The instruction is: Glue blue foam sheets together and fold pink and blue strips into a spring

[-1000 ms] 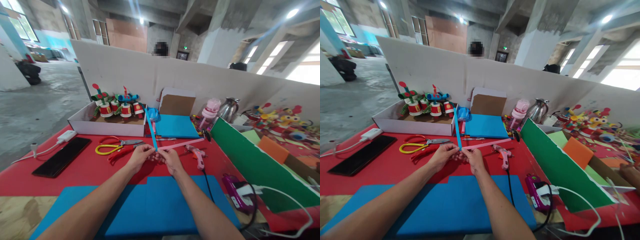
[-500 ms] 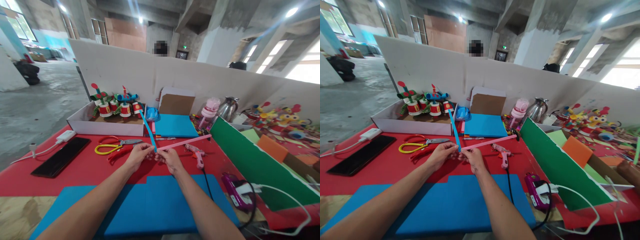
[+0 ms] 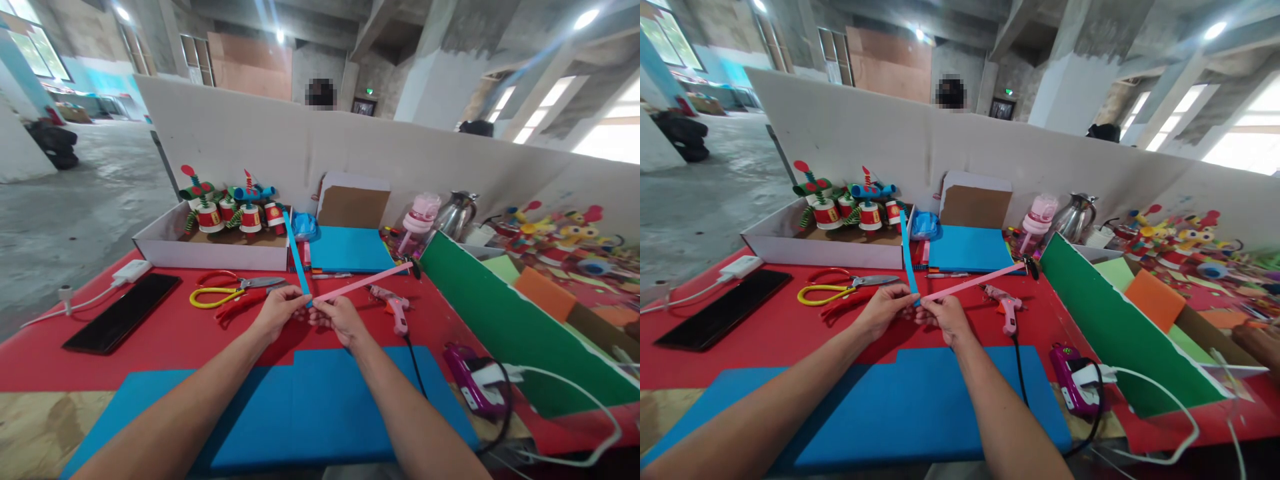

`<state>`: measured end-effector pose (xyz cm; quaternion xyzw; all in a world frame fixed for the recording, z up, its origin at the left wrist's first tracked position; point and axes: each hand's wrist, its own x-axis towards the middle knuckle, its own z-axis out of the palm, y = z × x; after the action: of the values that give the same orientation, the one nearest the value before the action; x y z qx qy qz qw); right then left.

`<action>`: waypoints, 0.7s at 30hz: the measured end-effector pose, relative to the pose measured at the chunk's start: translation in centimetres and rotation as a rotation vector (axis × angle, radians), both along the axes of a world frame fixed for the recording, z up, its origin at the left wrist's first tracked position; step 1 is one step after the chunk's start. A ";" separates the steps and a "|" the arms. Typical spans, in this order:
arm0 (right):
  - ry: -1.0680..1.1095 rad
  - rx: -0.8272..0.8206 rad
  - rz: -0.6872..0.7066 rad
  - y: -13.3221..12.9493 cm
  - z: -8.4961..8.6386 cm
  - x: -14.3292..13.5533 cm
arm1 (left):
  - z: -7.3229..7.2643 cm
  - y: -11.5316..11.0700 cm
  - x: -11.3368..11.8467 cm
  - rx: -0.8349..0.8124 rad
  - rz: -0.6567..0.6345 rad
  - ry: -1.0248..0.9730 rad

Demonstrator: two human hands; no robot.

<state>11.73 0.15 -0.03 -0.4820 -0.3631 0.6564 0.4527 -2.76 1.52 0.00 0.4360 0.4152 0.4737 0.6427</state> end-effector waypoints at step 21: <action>-0.056 0.109 -0.120 0.0 0.2 -0.3 | -0.1 0.1 0.1 -0.015 -0.041 -0.017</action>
<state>11.39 0.13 0.16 -0.4957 -0.3814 0.5934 0.5066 -2.70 1.59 -0.05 0.4356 0.4043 0.4612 0.6589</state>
